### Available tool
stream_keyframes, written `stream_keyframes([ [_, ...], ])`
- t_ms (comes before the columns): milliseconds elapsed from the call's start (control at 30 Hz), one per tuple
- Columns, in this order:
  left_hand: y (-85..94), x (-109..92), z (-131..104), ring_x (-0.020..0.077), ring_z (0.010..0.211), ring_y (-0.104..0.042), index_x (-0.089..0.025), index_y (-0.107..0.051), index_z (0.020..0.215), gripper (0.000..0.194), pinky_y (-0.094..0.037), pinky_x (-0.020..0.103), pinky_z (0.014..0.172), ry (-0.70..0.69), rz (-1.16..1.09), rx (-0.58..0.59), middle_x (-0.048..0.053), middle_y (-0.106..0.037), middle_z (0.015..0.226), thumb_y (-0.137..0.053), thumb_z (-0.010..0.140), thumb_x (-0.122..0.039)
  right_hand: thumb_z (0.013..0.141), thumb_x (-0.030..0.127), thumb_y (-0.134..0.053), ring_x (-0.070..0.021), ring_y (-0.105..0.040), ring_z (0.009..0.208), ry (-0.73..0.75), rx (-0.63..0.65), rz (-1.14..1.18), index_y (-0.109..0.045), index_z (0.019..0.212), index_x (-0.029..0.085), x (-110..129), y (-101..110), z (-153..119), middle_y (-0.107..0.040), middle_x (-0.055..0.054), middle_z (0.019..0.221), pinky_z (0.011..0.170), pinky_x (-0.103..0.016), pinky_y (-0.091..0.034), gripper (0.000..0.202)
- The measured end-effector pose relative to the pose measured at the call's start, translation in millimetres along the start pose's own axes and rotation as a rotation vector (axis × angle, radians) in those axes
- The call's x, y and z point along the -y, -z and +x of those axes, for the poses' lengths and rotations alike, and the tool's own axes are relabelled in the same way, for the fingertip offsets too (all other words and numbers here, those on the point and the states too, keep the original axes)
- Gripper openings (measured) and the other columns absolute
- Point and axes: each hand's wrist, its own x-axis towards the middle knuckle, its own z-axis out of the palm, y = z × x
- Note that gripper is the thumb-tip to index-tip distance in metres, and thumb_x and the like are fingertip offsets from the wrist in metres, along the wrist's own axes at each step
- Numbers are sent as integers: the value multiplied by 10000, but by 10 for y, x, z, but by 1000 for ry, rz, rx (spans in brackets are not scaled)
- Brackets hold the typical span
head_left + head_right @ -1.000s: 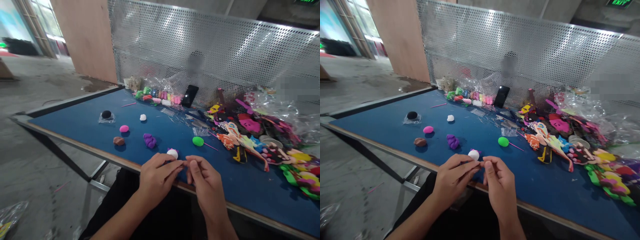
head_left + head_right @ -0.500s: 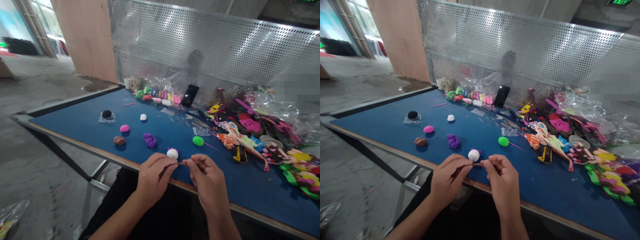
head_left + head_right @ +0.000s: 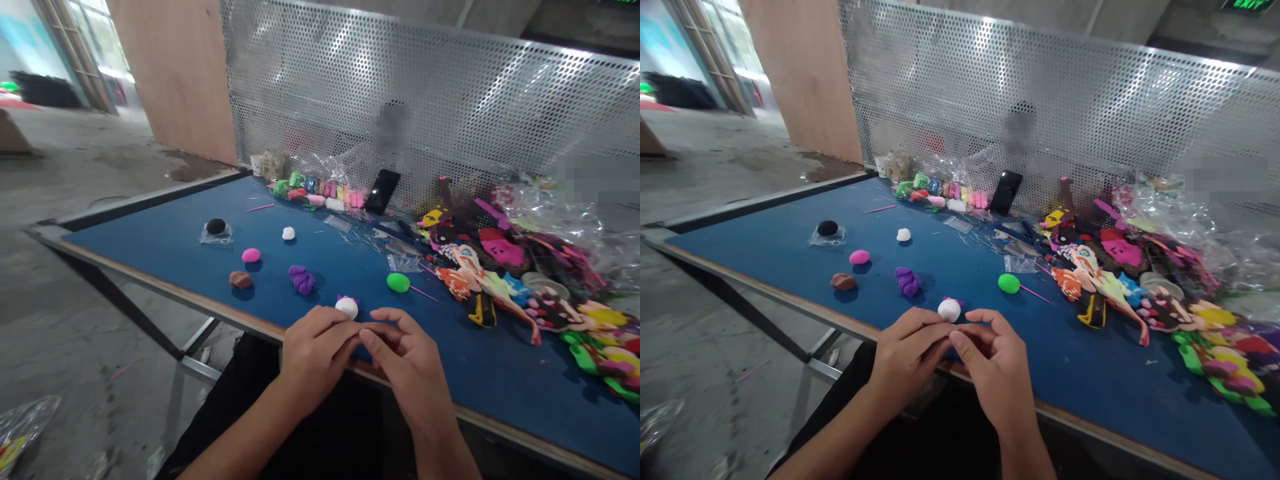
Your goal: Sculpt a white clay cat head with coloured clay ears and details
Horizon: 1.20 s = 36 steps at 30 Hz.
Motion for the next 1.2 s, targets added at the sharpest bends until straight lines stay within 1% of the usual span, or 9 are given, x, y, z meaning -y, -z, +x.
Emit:
stream_keyframes([
  [167,27,22,8,146,734,-604,-179,-727,932,66,-503,275,676,-25,-46,48,41,-696,842,-692,876,-184,814,403,-767,-63,-465,462,18,34,-21,-589,966,223,-16,44,65,-626,61,576,433,-153,-372,295],
  [233,30,24,9,150,753,-611,-182,-730,959,94,-511,281,695,-26,-56,47,45,-707,867,-700,870,-178,831,399,-752,-64,-465,456,34,33,-37,-584,963,222,-30,56,73,-603,70,546,438,-158,-366,278],
  [500,-14,37,-43,149,699,-613,-178,-727,963,141,-509,284,644,-72,-14,-4,46,-730,851,-710,842,-107,788,430,-788,-80,-500,458,43,-98,-57,-577,943,212,-51,29,84,-662,32,597,442,-177,-376,340],
  [667,50,13,-25,145,790,-659,-168,-716,923,115,-547,264,725,17,-103,-44,41,-730,867,-705,842,-88,763,437,-802,-71,-454,436,41,-229,53,-569,872,207,-56,-7,98,-722,-22,727,372,-172,-296,345],
  [767,70,0,-15,133,778,-662,-172,-727,908,119,-552,255,727,20,-158,-58,32,-726,855,-730,824,-88,790,440,-772,-83,-485,464,74,-269,2,-636,877,198,-39,-45,88,-733,-29,754,387,-187,-336,291],
  [867,50,3,-23,143,786,-665,-192,-752,961,159,-557,265,706,-7,-129,-54,43,-728,888,-745,821,-119,823,434,-736,-102,-543,511,122,-212,-140,-703,870,191,-8,-87,60,-727,-19,728,483,-223,-446,250],
  [1000,10,11,-26,150,797,-667,-204,-743,1063,226,-558,268,697,-16,-52,-52,47,-728,904,-733,842,-159,873,427,-684,-113,-566,519,136,-88,-220,-720,855,193,9,-86,26,-669,12,608,510,-223,-469,238],
  [1100,-5,8,-15,156,820,-675,-181,-735,1055,201,-560,274,730,-6,-22,-62,57,-735,918,-724,853,-180,903,460,-644,-100,-542,475,120,-64,-127,-702,913,192,-14,-42,20,-652,22,584,473,-210,-452,274],
  [1200,-8,7,-14,157,807,-671,-168,-736,1009,155,-555,272,719,-15,-3,-61,58,-739,904,-715,855,-155,835,456,-732,-89,-540,464,64,-21,1,-642,1005,199,-37,3,26,-722,1,704,455,-206,-447,321],
])
